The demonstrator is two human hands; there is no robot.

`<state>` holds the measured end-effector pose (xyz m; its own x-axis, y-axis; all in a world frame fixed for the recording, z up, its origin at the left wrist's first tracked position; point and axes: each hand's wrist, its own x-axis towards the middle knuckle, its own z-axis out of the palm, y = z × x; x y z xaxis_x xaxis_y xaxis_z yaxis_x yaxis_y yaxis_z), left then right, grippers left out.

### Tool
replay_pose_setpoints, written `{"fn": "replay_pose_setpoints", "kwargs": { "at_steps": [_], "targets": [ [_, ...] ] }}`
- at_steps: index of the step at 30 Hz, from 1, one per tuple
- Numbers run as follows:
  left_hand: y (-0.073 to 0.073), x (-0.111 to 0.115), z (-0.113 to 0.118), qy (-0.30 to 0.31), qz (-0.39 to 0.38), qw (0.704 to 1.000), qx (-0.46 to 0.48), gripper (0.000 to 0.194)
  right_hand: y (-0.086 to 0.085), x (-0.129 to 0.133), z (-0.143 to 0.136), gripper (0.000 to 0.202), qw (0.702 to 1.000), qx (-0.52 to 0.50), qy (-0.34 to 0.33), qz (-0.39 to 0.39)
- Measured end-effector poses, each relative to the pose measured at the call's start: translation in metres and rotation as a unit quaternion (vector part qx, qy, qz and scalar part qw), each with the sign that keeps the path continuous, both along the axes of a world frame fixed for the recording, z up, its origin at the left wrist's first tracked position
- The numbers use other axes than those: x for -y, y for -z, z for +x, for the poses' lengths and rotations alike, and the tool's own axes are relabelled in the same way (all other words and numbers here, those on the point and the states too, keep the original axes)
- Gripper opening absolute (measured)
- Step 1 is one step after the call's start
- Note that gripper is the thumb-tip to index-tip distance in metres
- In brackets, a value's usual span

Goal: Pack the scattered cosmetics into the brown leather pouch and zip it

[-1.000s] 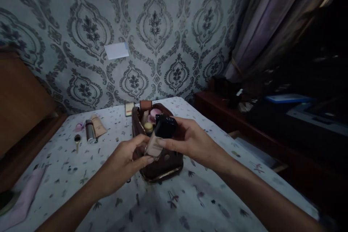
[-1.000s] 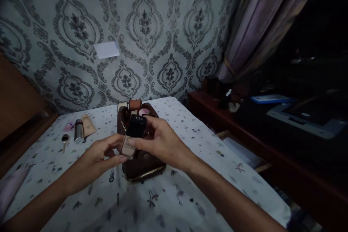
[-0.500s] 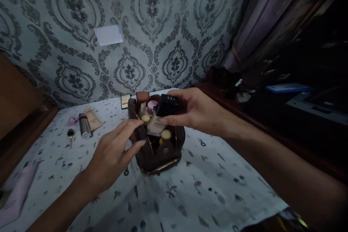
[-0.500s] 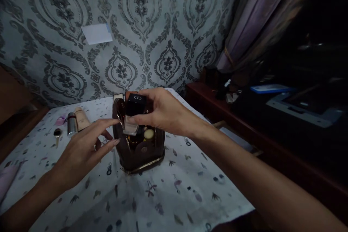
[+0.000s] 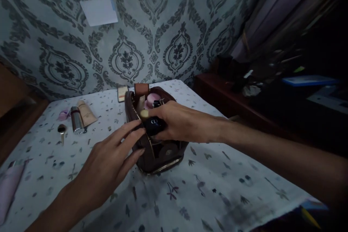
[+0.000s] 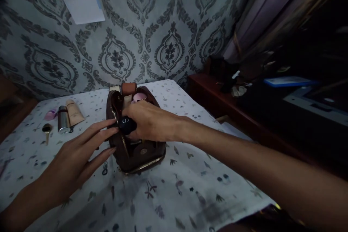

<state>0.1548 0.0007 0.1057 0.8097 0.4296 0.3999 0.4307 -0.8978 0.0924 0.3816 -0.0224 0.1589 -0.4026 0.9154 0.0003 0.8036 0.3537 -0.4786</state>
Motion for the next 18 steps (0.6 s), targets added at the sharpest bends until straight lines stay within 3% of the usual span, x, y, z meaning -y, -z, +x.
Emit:
{"fn": "replay_pose_setpoints", "kwargs": {
  "at_steps": [6,12,18],
  "targets": [
    [0.002,-0.001,0.0,-0.001,-0.016,1.0,0.006,0.035,0.012,-0.009,-0.007,0.017,0.997,0.052,-0.019,-0.061],
    [0.005,-0.001,0.001,0.001,-0.027,0.999,0.02,0.035,0.033,-0.017,-0.006,0.016,0.994,0.073,-0.043,-0.075],
    [0.005,-0.002,0.003,0.006,-0.02,1.0,0.018,0.034,0.028,-0.019,-0.006,0.019,0.99,0.103,-0.062,-0.076]
  ]
}}
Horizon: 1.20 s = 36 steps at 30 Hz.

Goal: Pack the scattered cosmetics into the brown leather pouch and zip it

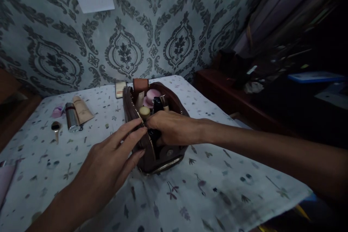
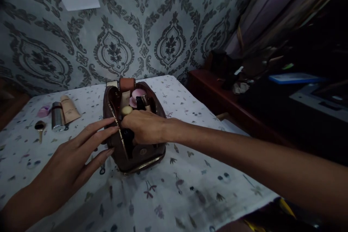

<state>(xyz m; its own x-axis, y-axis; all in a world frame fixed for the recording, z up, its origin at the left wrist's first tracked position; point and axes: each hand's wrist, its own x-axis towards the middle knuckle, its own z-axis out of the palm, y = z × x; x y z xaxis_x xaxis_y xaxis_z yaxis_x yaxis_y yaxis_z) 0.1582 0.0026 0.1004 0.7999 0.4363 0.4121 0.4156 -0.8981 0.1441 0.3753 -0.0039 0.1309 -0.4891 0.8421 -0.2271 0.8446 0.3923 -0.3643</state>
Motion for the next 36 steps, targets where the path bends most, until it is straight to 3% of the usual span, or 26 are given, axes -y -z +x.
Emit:
{"fn": "replay_pose_setpoints", "kwargs": {
  "at_steps": [8,18,25,30,36],
  "targets": [
    [0.002,0.001,0.0,0.002,-0.017,1.0,0.007,0.036,-0.007,-0.001,0.0,0.021,0.997,0.065,-0.025,0.013],
    [-0.001,0.001,0.001,-0.004,0.024,1.0,-0.012,0.034,-0.011,0.004,-0.007,0.027,0.991,0.135,0.0,0.01],
    [0.0,0.001,0.002,-0.008,0.021,1.0,-0.01,0.034,-0.013,0.005,-0.002,0.04,0.994,0.107,0.0,0.008],
    [0.005,0.002,0.001,-0.017,-0.002,1.0,-0.005,0.035,-0.03,0.01,-0.001,0.026,0.996,0.09,0.004,-0.011],
    [0.005,0.004,-0.002,-0.02,-0.009,1.0,-0.001,0.037,-0.039,0.015,0.001,0.026,0.996,0.086,0.031,0.004]
  ]
}}
